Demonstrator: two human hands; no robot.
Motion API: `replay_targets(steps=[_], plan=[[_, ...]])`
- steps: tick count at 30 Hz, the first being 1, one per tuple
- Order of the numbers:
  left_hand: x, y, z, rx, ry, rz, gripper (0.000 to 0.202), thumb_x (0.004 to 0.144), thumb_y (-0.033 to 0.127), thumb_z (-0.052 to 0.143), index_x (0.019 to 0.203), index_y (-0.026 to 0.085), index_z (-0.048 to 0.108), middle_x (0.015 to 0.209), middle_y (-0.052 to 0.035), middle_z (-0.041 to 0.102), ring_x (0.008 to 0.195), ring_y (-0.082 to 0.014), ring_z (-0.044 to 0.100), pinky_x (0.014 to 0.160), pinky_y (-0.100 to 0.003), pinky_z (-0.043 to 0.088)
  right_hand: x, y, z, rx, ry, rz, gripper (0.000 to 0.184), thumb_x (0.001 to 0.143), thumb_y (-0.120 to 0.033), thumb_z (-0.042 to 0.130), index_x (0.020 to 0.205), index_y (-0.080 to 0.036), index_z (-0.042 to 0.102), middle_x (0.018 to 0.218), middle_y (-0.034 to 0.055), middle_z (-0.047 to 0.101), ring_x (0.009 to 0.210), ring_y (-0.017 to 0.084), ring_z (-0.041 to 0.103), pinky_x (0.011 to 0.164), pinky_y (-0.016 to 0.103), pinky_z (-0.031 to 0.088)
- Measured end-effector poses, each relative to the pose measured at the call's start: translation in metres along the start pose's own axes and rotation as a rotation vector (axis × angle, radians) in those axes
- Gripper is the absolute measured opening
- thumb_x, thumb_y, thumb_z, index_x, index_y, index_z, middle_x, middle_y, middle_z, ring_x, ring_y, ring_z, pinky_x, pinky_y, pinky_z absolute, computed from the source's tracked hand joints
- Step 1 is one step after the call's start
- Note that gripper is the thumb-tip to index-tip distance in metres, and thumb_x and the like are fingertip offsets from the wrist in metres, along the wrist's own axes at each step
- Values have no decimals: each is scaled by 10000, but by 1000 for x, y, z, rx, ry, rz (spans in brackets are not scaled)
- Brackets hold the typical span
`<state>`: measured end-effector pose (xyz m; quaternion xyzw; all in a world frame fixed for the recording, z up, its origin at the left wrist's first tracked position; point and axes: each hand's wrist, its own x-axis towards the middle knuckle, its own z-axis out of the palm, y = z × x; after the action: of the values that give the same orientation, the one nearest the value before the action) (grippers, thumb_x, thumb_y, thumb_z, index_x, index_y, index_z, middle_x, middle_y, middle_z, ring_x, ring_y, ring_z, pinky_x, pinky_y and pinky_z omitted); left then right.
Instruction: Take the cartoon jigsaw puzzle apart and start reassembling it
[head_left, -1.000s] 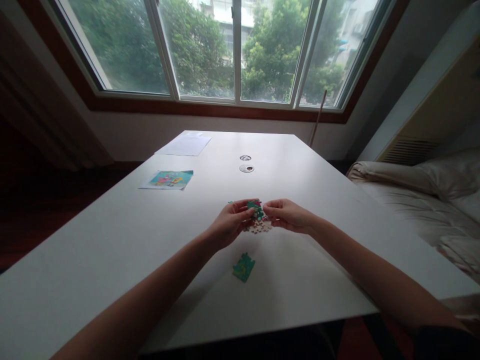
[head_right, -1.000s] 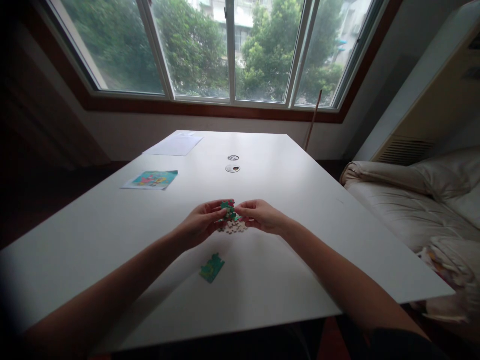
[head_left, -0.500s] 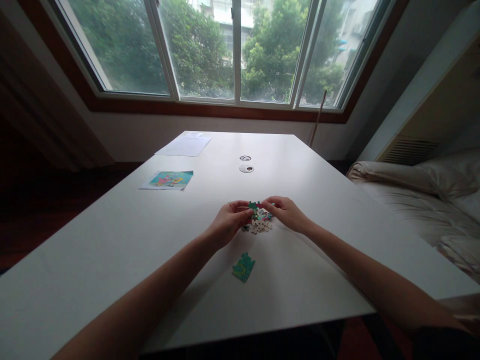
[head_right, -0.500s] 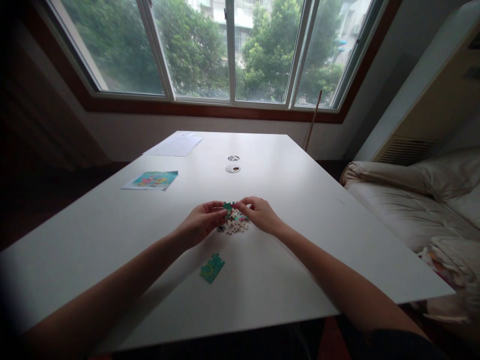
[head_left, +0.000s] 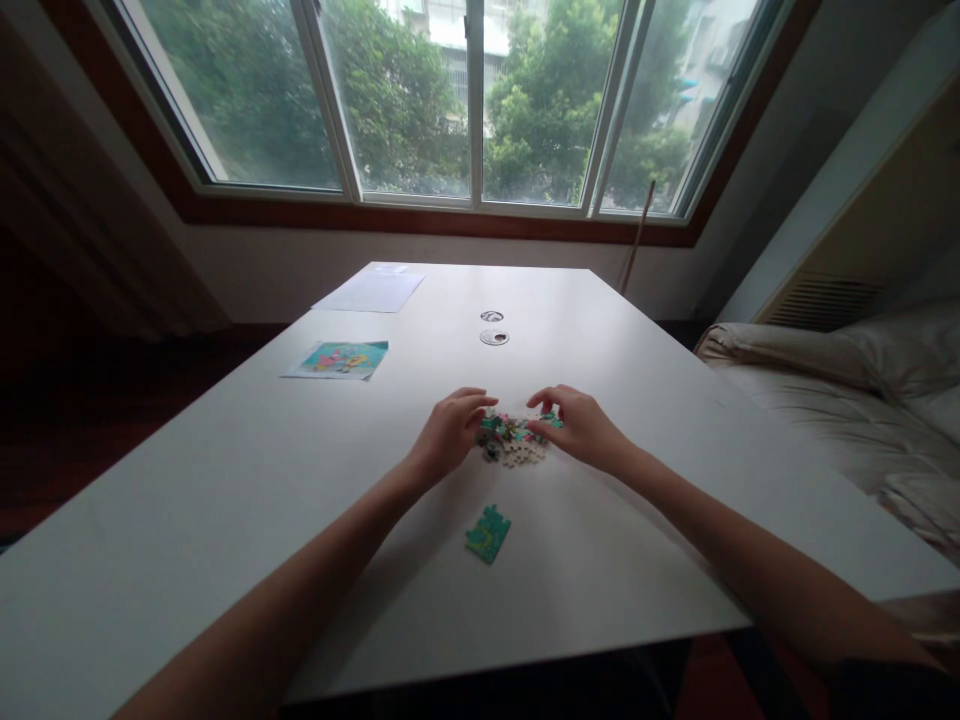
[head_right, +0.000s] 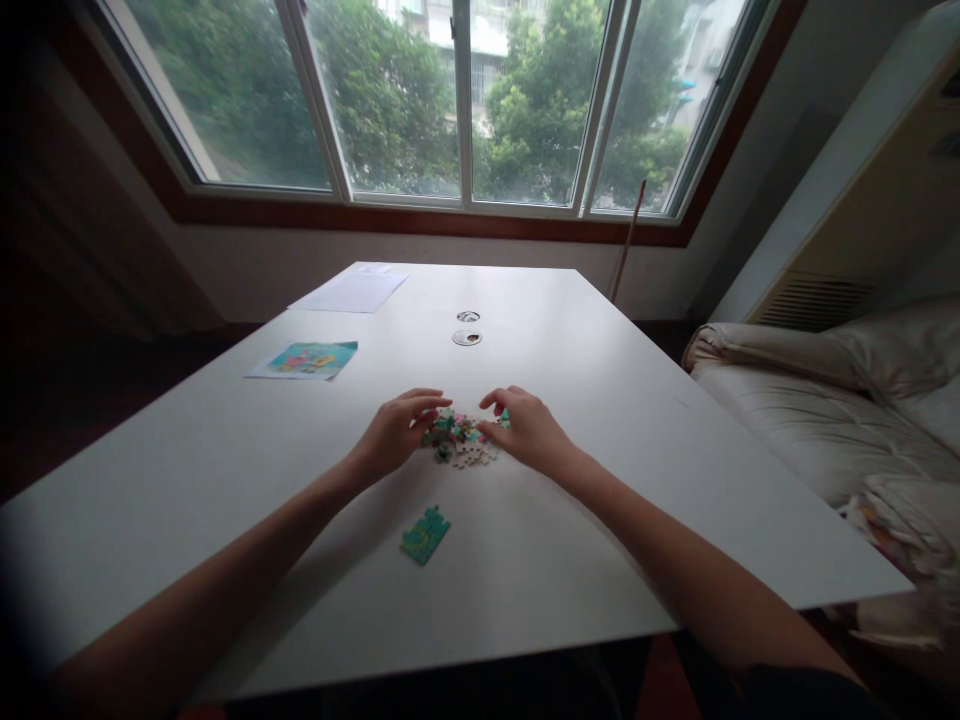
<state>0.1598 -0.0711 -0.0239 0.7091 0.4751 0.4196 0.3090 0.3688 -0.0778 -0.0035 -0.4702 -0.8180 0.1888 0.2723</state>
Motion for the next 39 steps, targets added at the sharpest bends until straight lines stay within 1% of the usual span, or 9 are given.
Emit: replay_targets(steps=[6, 9, 13, 16, 19, 25, 27, 32, 39], plan=[[6, 3, -20, 290, 30, 107, 184, 757, 157, 505, 848, 174, 663, 866, -74, 634, 857, -226, 548, 834, -368, 391, -24, -30, 14, 108, -486, -437, 415, 723, -397, 640, 1101, -236, 586, 1093, 74, 511, 974, 183, 505, 874, 290, 387], [6, 2, -24, 364, 29, 132, 169, 763, 171, 502, 823, 167, 660, 825, -75, 641, 802, -220, 554, 803, -353, 396, -30, -36, 19, 78, -574, -468, 394, 719, -386, 644, 1071, -216, 594, 1082, 76, 502, 960, 185, 501, 872, 290, 389], [6, 2, -22, 392, 16, 150, 161, 759, 182, 506, 810, 157, 657, 817, -78, 646, 781, -214, 550, 792, -348, 387, -28, -33, 12, 29, -619, -392, 344, 682, -366, 675, 953, -168, 601, 1026, 80, 498, 948, 190, 480, 852, 294, 396], [5, 3, -19, 364, -6, 138, 154, 750, 186, 514, 797, 153, 657, 780, -67, 642, 720, -192, 544, 750, -332, 397, -23, -26, 5, -1, -625, -355, 315, 645, -330, 704, 881, -161, 582, 961, 64, 513, 913, 187, 475, 810, 293, 402], [3, 5, -16, 282, -72, 116, 154, 758, 214, 523, 793, 152, 659, 717, -40, 632, 643, -159, 532, 675, -293, 406, -19, -19, 2, 30, -596, -289, 243, 677, -259, 667, 864, -166, 544, 827, 20, 548, 747, 137, 497, 660, 241, 405], [-7, 15, -4, -40, -312, 50, 237, 757, 357, 589, 806, 133, 650, 691, -29, 637, 618, -134, 554, 569, -231, 415, -7, -4, 6, 213, -260, -84, 206, 709, -286, 643, 847, -174, 539, 731, 1, 608, 660, 126, 545, 598, 238, 394], [-9, 17, 1, -162, -346, 7, 261, 732, 365, 624, 800, 113, 637, 680, -38, 631, 607, -131, 557, 556, -230, 419, -4, -2, 9, 359, -218, -14, 250, 686, -304, 667, 845, -177, 522, 706, 2, 630, 644, 132, 573, 590, 245, 410], [-9, 15, 7, -439, -325, -125, 290, 676, 362, 689, 768, 98, 612, 642, -31, 613, 559, -110, 540, 539, -232, 420, 1, -1, 11, 742, -247, 81, 363, 606, -293, 734, 861, -168, 508, 684, -3, 647, 615, 130, 600, 554, 242, 441], [-10, 12, 9, -750, -252, -282, 304, 636, 335, 747, 773, 100, 611, 704, -39, 622, 611, -110, 576, 595, -233, 454, 3, 3, 13, 1126, -256, 307, 260, 648, -281, 724, 816, -126, 601, 675, -2, 644, 591, 67, 589, 580, 181, 461]])
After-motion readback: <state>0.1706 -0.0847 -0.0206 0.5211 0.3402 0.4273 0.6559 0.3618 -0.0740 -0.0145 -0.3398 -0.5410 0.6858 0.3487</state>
